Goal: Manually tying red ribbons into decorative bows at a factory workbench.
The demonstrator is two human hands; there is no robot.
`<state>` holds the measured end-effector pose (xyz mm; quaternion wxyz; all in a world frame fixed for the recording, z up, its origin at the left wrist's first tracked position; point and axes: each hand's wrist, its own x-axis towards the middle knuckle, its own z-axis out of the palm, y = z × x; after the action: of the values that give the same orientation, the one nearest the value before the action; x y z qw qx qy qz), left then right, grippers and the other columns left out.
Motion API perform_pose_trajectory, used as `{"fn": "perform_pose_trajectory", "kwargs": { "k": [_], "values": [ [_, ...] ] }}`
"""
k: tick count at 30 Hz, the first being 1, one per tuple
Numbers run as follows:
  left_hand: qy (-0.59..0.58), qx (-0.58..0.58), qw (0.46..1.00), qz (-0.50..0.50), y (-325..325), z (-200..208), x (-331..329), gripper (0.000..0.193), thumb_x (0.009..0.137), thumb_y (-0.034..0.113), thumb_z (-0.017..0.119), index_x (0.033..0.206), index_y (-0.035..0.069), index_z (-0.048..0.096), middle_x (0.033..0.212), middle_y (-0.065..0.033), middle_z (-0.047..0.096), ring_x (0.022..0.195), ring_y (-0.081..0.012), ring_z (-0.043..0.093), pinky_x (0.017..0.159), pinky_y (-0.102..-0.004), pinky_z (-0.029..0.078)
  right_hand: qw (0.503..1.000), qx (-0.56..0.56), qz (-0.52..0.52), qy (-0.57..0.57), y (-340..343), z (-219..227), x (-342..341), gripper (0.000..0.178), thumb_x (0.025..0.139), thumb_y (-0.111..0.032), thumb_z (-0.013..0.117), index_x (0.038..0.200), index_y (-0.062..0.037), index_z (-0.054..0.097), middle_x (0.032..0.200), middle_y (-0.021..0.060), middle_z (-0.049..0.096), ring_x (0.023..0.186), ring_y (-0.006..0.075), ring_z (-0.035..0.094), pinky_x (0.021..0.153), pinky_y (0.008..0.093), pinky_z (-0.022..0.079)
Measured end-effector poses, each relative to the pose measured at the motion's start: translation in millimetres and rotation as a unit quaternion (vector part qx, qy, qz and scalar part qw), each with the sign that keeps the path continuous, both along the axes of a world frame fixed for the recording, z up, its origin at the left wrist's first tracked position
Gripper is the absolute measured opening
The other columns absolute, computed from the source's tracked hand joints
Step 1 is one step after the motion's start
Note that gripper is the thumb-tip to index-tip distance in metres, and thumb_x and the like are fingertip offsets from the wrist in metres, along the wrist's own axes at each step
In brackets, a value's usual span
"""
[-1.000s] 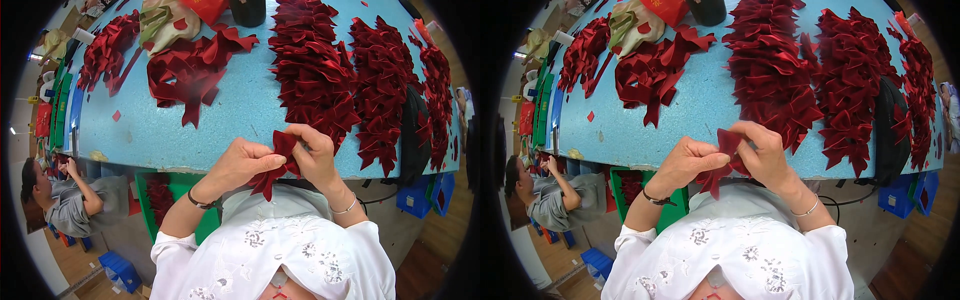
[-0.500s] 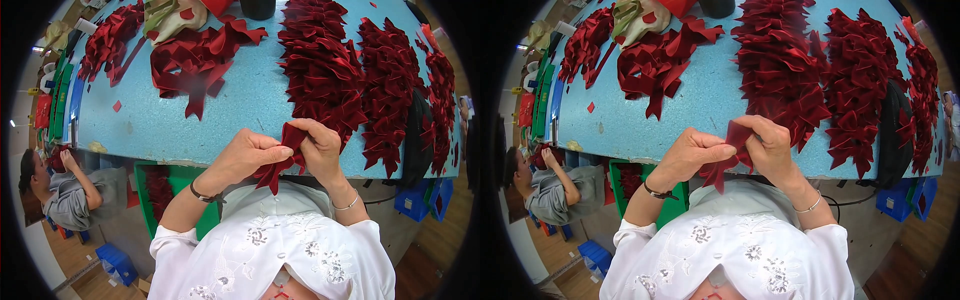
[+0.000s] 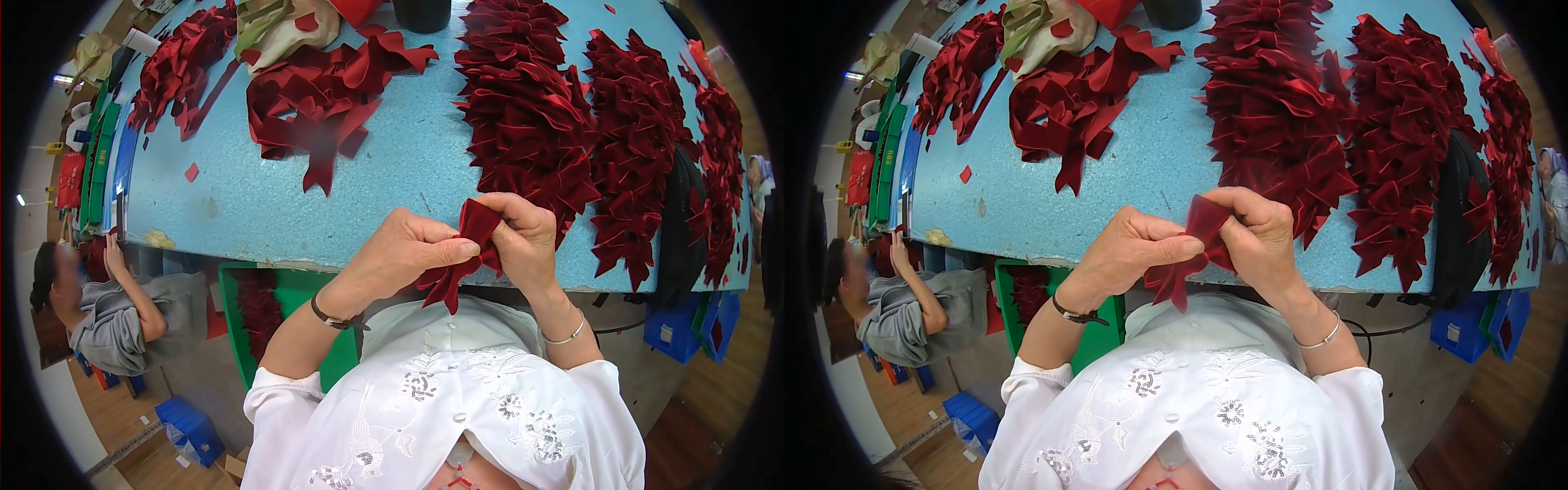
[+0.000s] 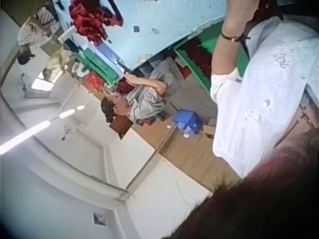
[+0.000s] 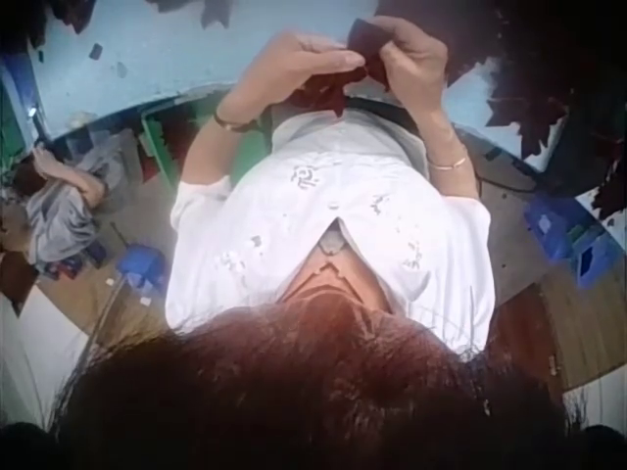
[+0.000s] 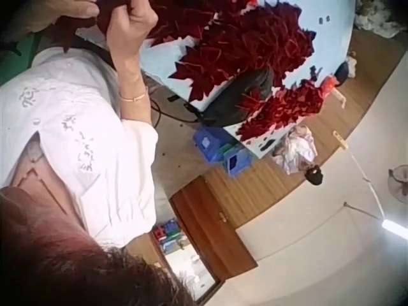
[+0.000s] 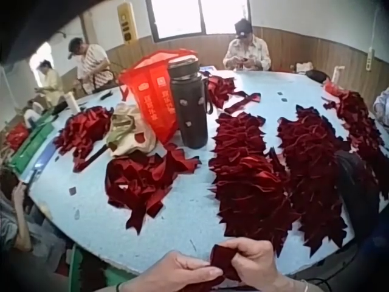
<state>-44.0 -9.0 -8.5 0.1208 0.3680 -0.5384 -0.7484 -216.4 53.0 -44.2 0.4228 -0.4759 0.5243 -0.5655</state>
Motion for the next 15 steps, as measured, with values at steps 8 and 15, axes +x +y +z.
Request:
{"fn": "perform_pose_trajectory", "kwargs": {
  "k": [8, 15],
  "values": [
    [0.009, 0.008, 1.0, -0.005, -3.3, 0.4, 0.4, 0.017, 0.082, 0.016, 0.069, 0.085, 0.0, 0.072, 0.067, 0.0022, 0.061, 0.06, -0.0023, 0.046, 0.051, -0.0189, 0.034, 0.998, 0.039, 0.005, -0.038, -2.0, 0.6, -1.0, 0.011, 0.082, 0.003, 0.06, 0.092, 0.0027, 0.064, 0.077, 0.0023, 0.065, 0.068, 0.0053, 0.058, 0.061, 0.0189, 0.048],
    [-0.003, -0.001, 1.0, -0.014, 4.8, 3.0, 2.1, 0.013, 0.081, 0.011, 0.067, 0.083, -0.002, 0.071, 0.069, 0.0004, 0.063, 0.061, -0.003, 0.05, 0.053, -0.0184, 0.038, 1.0, -0.013, -0.02, 0.006, -2.3, 8.1, -0.2, 0.007, 0.08, 0.0, 0.062, 0.087, 0.0027, 0.063, 0.072, 0.0035, 0.064, 0.065, 0.0074, 0.058, 0.056, 0.02, 0.045]
  ]
}}
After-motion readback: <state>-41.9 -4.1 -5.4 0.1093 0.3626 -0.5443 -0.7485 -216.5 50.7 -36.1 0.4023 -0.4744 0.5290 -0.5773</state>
